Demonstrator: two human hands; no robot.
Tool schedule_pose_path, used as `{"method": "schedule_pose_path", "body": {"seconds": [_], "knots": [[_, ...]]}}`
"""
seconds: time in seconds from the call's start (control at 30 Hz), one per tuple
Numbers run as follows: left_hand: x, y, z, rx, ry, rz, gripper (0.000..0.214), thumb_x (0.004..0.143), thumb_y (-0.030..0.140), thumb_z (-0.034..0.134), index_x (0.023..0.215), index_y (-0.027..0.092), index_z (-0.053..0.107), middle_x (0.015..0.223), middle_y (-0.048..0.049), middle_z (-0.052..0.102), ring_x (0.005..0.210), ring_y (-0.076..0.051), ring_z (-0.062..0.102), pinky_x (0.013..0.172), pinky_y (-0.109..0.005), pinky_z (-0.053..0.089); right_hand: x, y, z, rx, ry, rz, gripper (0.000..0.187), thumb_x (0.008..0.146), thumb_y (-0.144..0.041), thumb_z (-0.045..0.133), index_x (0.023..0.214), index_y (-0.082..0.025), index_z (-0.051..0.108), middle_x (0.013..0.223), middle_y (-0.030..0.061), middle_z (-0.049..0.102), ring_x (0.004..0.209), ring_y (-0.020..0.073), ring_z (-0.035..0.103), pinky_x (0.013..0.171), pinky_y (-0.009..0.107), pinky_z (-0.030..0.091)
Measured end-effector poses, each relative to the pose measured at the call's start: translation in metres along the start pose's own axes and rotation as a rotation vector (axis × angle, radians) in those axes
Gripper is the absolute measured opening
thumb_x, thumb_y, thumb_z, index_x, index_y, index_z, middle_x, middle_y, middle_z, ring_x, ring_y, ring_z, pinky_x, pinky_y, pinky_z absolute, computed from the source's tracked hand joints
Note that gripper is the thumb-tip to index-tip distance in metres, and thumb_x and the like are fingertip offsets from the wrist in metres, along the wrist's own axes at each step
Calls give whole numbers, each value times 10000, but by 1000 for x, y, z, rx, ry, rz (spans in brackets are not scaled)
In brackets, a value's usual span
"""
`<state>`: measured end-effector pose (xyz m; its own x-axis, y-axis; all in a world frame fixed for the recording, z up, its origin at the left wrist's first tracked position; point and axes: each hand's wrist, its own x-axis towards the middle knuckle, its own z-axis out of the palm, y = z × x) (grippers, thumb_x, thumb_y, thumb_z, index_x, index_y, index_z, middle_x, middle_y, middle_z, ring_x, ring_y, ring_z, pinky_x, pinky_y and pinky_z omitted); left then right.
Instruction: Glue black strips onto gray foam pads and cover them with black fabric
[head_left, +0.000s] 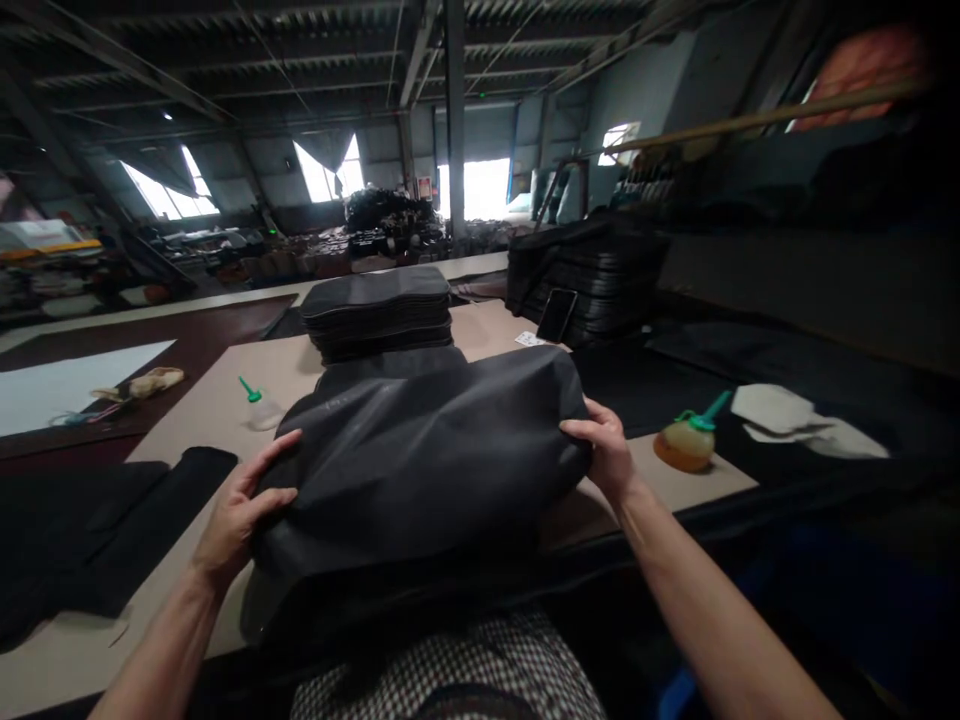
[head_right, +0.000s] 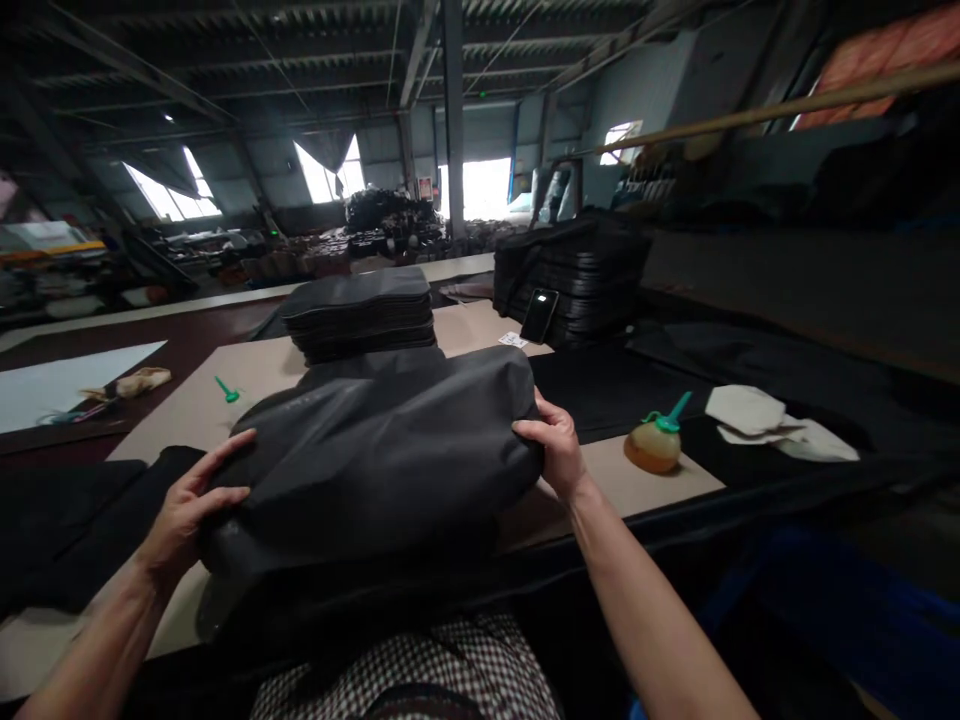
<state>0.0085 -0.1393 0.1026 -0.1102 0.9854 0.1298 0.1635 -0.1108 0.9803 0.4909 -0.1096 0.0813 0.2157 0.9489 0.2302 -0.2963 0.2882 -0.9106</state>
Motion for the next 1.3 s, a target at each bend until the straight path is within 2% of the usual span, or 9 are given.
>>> {"method": "schedule_pose_path", "body": {"seconds": [0.1, 0.27, 0.43, 0.53, 0.67, 0.83, 0.97, 1.13, 1.3], "knots": [[-2, 3, -1, 56, -52, 14, 763, 672, 399, 858, 1395, 309, 629, 1476, -47, 595, 1374, -337, 535, 990, -321, 565, -1, -10, 0, -5, 30, -6, 172, 605, -222, 733, 777, -229, 738, 721, -9, 687, 590, 169, 592, 572, 293, 506], [-9, 7, 8, 223, 139, 241, 615, 808, 484, 766, 1387, 325, 636, 1503, -18, 570, 1468, -294, 426, 1266, -438, 253, 2, -12, -5, -35, 39, 11, 260, 644, -254, 781, 895, -242, 714, 813, -18, 719, 663, 175, 635, 640, 290, 533], [-7, 12, 15, 76, 204, 157, 597, 792, 448, 801, 1346, 268, 668, 1428, -55, 635, 1391, -290, 524, 1218, -444, 364, 6, -6, -4, -70, -3, 12, 381, 652, -291, 908, 813, -237, 568, 713, -60, 658, 580, 125, 603, 568, 233, 519], [-1, 13, 13, -9, 157, 148, 667, 739, 409, 850, 1356, 247, 656, 1456, -67, 611, 1396, -281, 519, 1190, -392, 411, 8, -6, 5, -82, -29, -17, 527, 642, -285, 927, 1063, -280, 610, 850, -31, 724, 665, 160, 669, 613, 267, 568], [11, 10, 4, -45, 97, 75, 767, 710, 404, 866, 1416, 258, 603, 1486, -88, 581, 1364, -302, 551, 1108, -382, 504, 18, -3, 23, -40, -121, -55, 924, 672, -276, 904, 1478, -386, 465, 1121, 10, 747, 916, 222, 724, 791, 364, 608], [23, 11, -12, -13, 154, 163, 747, 718, 376, 859, 1410, 253, 608, 1492, -84, 573, 1393, -282, 521, 1171, -377, 434, 38, 7, 43, -305, -101, -107, 206, 737, -311, 818, 921, -218, 812, 932, 37, 778, 901, 217, 710, 878, 344, 568], [14, 14, -32, 0, 319, 209, 672, 712, 382, 862, 1342, 260, 664, 1382, -62, 657, 1262, -255, 623, 1073, -325, 522, 40, 7, 59, -277, -135, -57, 300, 772, -339, 809, 1057, -245, 806, 1063, 39, 775, 937, 214, 707, 842, 323, 575], [-7, -2, -55, 108, 286, -63, 594, 654, 443, 893, 1185, 217, 750, 1110, -76, 751, 862, -194, 712, 720, -247, 594, 25, 10, 64, -265, -289, 103, 535, 714, -361, 879, 1224, -275, 743, 1248, 48, 716, 974, 210, 699, 756, 267, 579], [-24, -40, -57, 149, 139, -302, 649, 627, 496, 899, 1189, 215, 738, 1068, -90, 747, 752, -185, 686, 618, -260, 555, 2, 41, 47, -446, -310, 324, 474, 696, -431, 881, 1108, -221, 778, 963, 60, 765, 743, 179, 682, 621, 256, 555]]}}
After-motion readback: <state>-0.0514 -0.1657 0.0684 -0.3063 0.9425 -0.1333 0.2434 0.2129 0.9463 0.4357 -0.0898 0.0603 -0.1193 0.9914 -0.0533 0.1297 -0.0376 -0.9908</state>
